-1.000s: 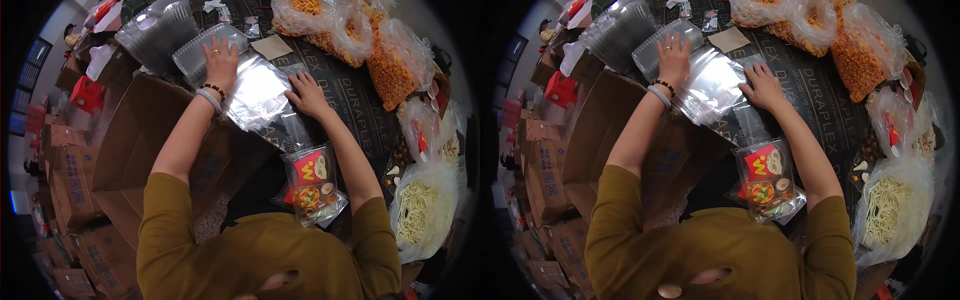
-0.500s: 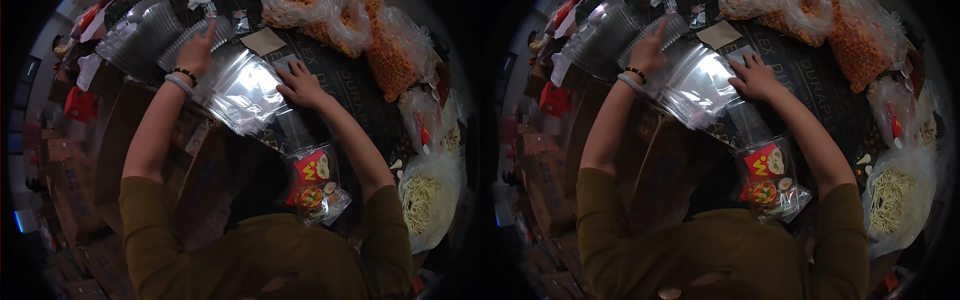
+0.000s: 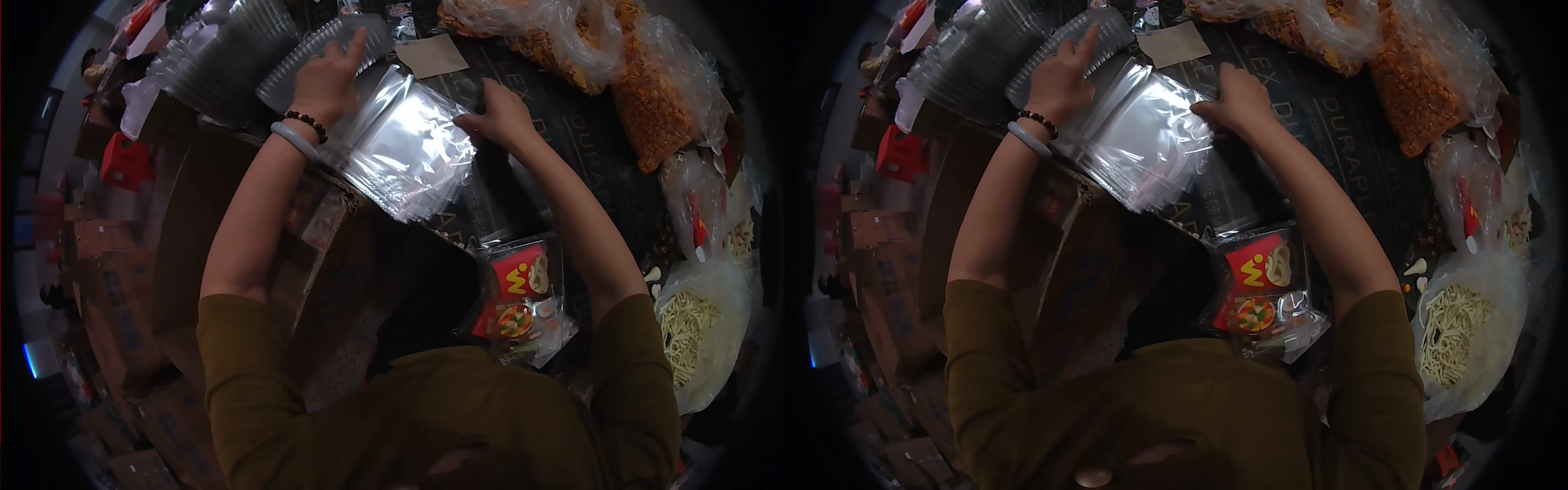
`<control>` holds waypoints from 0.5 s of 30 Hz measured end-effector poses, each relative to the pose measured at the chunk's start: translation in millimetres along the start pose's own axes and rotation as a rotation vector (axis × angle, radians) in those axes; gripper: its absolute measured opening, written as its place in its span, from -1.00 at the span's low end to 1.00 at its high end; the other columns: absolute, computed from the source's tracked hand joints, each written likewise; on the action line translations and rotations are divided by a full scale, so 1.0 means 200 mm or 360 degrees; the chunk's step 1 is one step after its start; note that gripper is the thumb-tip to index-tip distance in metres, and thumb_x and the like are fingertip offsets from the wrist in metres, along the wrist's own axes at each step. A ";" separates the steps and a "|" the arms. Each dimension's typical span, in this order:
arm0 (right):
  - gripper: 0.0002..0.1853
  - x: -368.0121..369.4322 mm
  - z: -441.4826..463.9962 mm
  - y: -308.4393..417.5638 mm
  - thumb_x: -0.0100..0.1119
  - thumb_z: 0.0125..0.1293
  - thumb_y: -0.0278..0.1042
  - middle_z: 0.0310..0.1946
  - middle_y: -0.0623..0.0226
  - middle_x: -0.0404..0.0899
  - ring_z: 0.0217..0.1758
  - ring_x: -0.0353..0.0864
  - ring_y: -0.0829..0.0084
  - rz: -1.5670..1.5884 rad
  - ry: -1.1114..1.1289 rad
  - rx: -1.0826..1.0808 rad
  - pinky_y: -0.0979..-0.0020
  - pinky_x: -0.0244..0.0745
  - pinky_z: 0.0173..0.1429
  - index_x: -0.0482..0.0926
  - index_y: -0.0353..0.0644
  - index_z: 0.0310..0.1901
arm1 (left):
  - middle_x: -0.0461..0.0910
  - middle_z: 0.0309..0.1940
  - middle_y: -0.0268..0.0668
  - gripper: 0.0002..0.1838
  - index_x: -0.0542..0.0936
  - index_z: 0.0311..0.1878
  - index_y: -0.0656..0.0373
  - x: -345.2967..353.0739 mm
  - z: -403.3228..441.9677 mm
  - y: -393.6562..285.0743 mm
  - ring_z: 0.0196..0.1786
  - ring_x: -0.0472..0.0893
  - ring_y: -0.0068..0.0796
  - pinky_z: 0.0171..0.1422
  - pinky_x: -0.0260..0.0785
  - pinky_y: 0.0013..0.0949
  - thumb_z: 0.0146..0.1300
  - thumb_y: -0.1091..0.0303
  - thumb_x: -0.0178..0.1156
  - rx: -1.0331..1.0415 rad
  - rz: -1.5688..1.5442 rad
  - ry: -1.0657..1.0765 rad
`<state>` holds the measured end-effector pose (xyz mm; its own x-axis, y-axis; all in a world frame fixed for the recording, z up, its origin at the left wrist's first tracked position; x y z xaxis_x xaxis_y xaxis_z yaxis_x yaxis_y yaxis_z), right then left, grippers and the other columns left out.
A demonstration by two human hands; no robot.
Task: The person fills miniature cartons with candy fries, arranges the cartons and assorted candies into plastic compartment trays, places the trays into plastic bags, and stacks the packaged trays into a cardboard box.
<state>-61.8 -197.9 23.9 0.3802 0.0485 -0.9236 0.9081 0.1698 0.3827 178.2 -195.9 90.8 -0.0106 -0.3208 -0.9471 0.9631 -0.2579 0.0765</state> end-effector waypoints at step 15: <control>-0.74 -0.12 0.09 0.33 0.30 0.20 -0.39 -0.36 0.31 0.58 -0.31 0.60 0.50 0.1118 0.0659 -0.0432 0.46 0.54 -0.23 0.52 -0.30 -0.14 | 0.56 -0.13 -0.09 -0.09 0.24 0.37 -0.15 -0.12 0.09 0.15 -0.13 0.60 0.00 -0.04 0.49 -0.10 -0.21 0.36 0.23 -0.0015 -0.0213 -0.0150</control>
<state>-8.5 -205.4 72.3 0.6961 0.5770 -0.4273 0.3925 0.1925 0.8994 202.2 -212.3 121.1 -0.1639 -0.3684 -0.9151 0.9539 -0.2957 -0.0518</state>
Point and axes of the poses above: each hand's wrist, its own z-axis towards the middle knuckle, its own x-axis out of the palm, y = z × x, the point moved 8 cm from there along z, towards the middle knuckle
